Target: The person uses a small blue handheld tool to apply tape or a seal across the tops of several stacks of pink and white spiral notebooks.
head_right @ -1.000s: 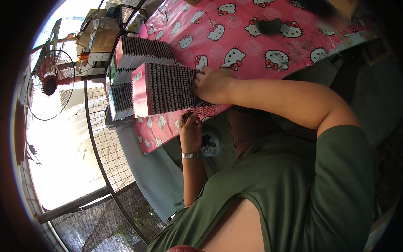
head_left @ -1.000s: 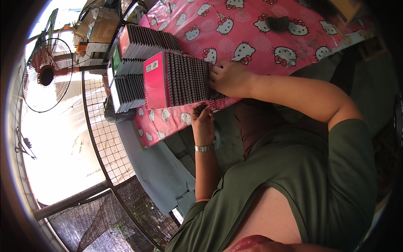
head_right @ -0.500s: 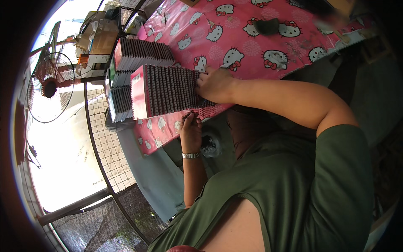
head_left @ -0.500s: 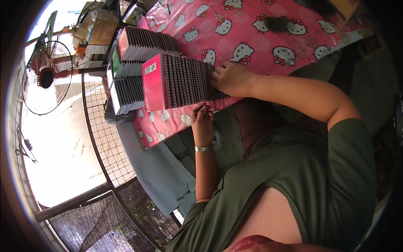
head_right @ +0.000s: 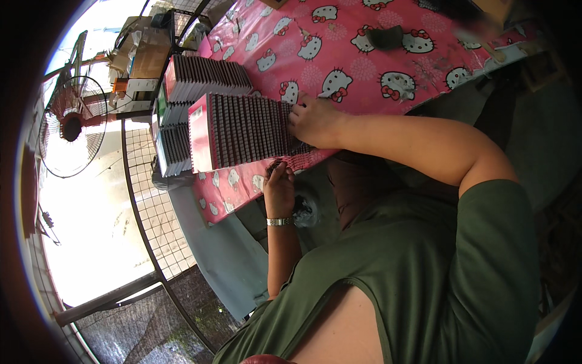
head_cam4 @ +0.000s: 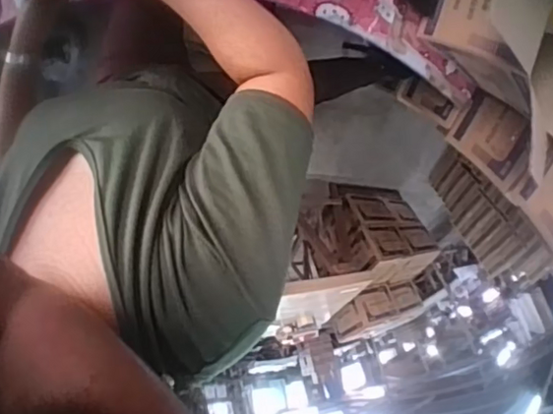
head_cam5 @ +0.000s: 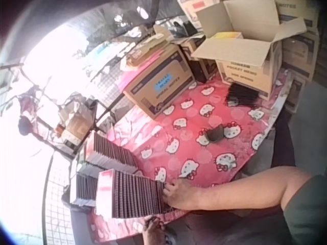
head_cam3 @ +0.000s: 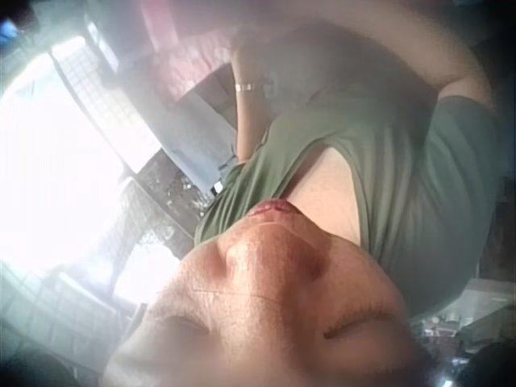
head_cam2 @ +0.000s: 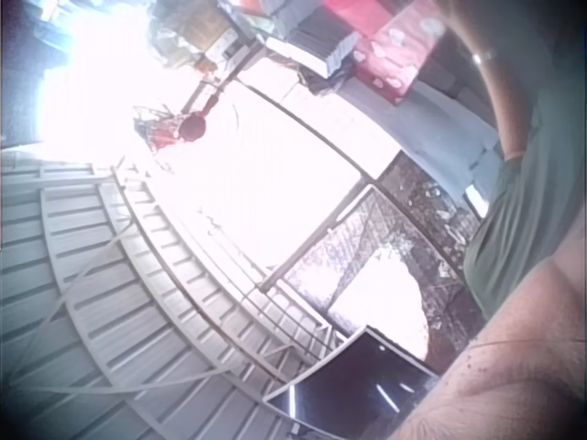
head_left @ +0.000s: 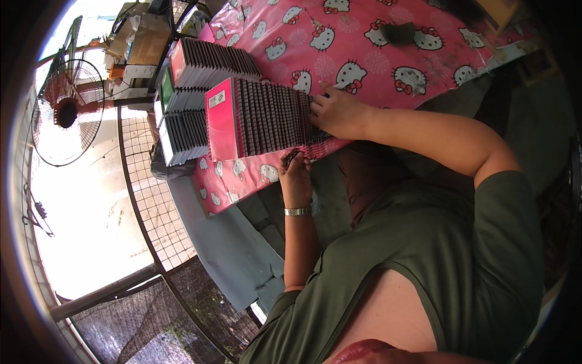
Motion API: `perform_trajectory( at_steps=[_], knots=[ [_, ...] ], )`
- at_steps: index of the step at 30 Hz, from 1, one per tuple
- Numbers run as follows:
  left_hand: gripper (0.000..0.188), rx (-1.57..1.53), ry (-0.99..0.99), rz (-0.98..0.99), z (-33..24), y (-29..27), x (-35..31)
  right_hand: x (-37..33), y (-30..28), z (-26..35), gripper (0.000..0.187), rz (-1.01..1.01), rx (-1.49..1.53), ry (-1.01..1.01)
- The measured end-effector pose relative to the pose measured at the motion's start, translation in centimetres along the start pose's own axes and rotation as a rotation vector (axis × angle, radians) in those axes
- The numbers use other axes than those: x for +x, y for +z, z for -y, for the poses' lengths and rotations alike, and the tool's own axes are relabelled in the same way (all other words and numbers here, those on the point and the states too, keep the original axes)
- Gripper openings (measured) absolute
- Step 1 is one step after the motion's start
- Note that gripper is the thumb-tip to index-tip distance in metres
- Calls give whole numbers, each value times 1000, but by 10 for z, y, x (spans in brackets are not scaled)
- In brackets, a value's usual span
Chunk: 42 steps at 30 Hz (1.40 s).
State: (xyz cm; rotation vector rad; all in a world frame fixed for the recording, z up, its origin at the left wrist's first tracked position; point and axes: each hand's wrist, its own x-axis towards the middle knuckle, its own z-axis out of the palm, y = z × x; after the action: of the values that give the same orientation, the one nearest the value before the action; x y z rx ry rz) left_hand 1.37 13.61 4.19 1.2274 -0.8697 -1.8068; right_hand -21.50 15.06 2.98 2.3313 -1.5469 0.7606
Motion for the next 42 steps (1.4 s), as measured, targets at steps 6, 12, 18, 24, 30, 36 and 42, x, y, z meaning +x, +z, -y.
perform_trajectory(
  at_steps=[6, 12, 18, 24, 30, 36, 42],
  knots=[
    [20, 186, 44, 24, 5, 0, 7, 18, -16, 15, 15, 460, 143, 81],
    [19, 267, 67, 32, 5, -2, 7, 10, -18, 11, 14, 378, 160, 125],
    [19, 199, 58, 15, 5, -2, 4, 3, -5, 11, 14, 89, -13, 42],
    [17, 248, 51, 16, 5, -2, 6, 18, -12, 12, 13, 408, 226, 133],
    [15, 195, 60, 5, 5, -6, 3, 11, -13, 10, 13, 408, 214, 207],
    [16, 109, -7, -44, 8, 7, 2, -2, -3, 4, 15, 114, -48, 23],
    [20, 387, 75, -23, 18, 0, 13, 13, -2, 11, 13, 453, 188, 137]
  ],
)
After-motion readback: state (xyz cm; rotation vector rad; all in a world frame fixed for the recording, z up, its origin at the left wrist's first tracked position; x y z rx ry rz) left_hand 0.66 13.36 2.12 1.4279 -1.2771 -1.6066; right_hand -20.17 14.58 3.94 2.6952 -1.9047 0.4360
